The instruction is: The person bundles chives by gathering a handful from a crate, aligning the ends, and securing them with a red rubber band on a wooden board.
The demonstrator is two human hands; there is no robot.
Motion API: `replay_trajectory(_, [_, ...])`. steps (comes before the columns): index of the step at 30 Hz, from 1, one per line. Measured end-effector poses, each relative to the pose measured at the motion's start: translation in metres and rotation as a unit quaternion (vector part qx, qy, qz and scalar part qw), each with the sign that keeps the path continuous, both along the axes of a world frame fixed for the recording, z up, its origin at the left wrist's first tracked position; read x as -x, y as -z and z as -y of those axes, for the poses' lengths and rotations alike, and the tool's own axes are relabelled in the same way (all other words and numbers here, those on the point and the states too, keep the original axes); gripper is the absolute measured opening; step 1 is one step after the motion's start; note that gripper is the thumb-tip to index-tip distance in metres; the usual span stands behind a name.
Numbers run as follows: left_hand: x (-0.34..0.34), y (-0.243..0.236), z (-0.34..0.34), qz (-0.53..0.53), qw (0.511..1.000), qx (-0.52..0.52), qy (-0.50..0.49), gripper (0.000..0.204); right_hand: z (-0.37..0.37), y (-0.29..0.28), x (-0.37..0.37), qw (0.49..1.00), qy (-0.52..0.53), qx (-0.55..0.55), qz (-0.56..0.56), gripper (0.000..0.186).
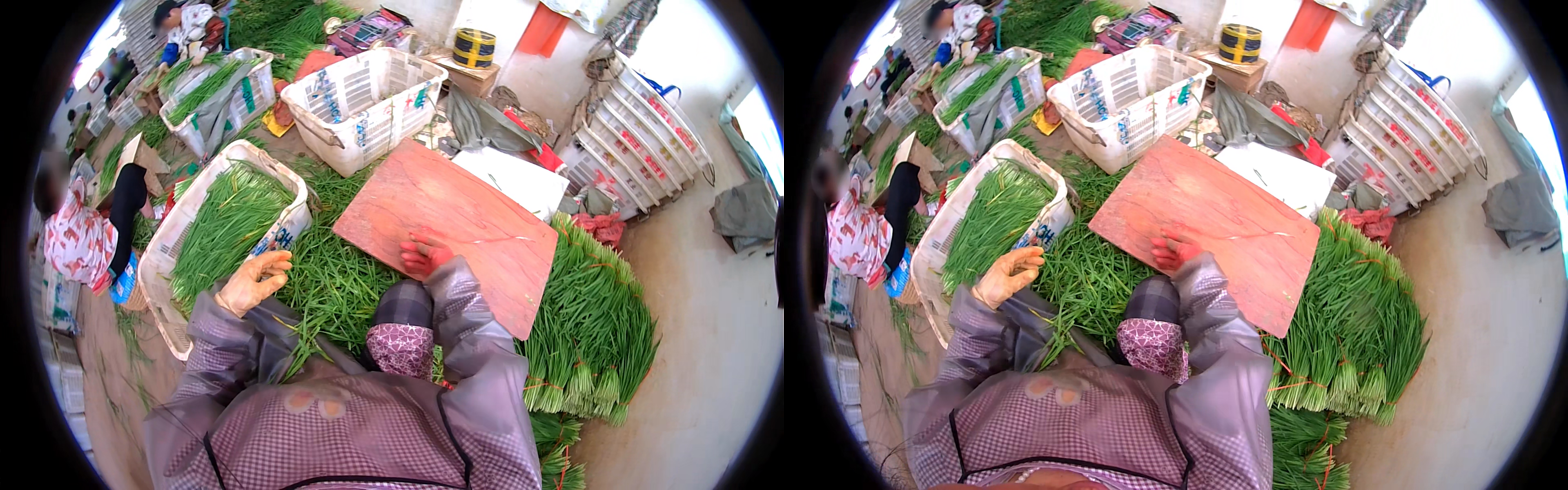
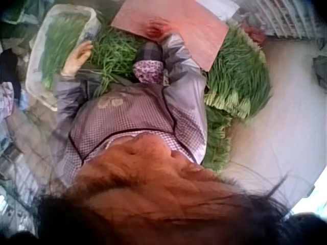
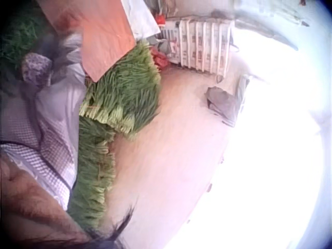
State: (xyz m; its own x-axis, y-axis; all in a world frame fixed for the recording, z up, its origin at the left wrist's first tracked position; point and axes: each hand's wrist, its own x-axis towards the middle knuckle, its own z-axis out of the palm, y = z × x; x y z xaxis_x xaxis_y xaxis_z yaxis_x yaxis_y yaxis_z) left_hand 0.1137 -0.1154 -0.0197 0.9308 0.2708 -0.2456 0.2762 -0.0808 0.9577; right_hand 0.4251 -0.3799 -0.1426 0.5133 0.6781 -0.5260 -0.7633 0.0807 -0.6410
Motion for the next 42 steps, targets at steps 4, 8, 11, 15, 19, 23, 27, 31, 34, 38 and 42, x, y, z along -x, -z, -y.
replay_trajectory(4, [-0.001, -0.01, -0.017, 0.013, 0.999, 0.007, -0.028, 0.052, 0.06, 0.051, -0.078, 0.916, 0.092, 0.147, 0.363, 0.026])
replay_trajectory(8, [0.017, -0.015, -0.044, 0.03, 0.996, -0.037, -0.081, 0.05, 0.101, 0.068, -0.115, 0.595, 0.005, 0.334, 0.731, 0.024])
replay_trajectory(11, [0.038, -0.01, -0.06, 0.013, 0.99, -0.021, -0.14, 0.05, 0.087, 0.059, -0.102, 0.499, -0.042, 0.356, 0.789, 0.023])
replay_trajectory(15, [0.073, -0.001, -0.073, -0.011, 0.981, -0.042, -0.189, 0.048, 0.058, 0.028, -0.075, 0.525, -0.125, 0.439, 0.719, 0.028])
replay_trajectory(19, [0.077, 0.014, -0.092, -0.018, 0.985, -0.082, -0.149, 0.049, 0.065, 0.027, -0.079, 0.558, -0.169, 0.464, 0.667, 0.042])
replay_trajectory(23, [0.13, 0.066, -0.113, -0.092, 0.972, -0.09, -0.195, 0.057, 0.039, 0.014, -0.08, 0.593, -0.22, 0.478, 0.61, 0.055])
replay_trajectory(27, [0.15, 0.117, -0.11, -0.192, 0.895, -0.371, -0.153, 0.068, -0.031, -0.001, -0.073, 0.575, -0.207, 0.355, 0.708, 0.056])
replay_trajectory(31, [0.163, 0.166, -0.113, -0.144, 0.93, -0.306, -0.145, 0.067, -0.123, -0.016, -0.031, 0.631, -0.209, 0.171, 0.727, 0.056])
replay_trajectory(34, [0.145, 0.127, -0.137, -0.185, 0.946, -0.223, -0.143, 0.055, -0.212, -0.043, 0.036, 0.6, -0.312, 0.091, 0.731, 0.053])
replay_trajectory(38, [0.099, 0.14, -0.186, -0.163, 0.917, -0.34, -0.133, 0.05, -0.294, -0.018, 0.076, 0.49, -0.359, 0.024, 0.794, 0.048])
replay_trajectory(42, [0.026, 0.171, -0.228, -0.245, 0.878, -0.411, -0.019, 0.084, -0.33, 0.031, 0.085, 0.43, -0.427, 0.049, 0.794, 0.046])
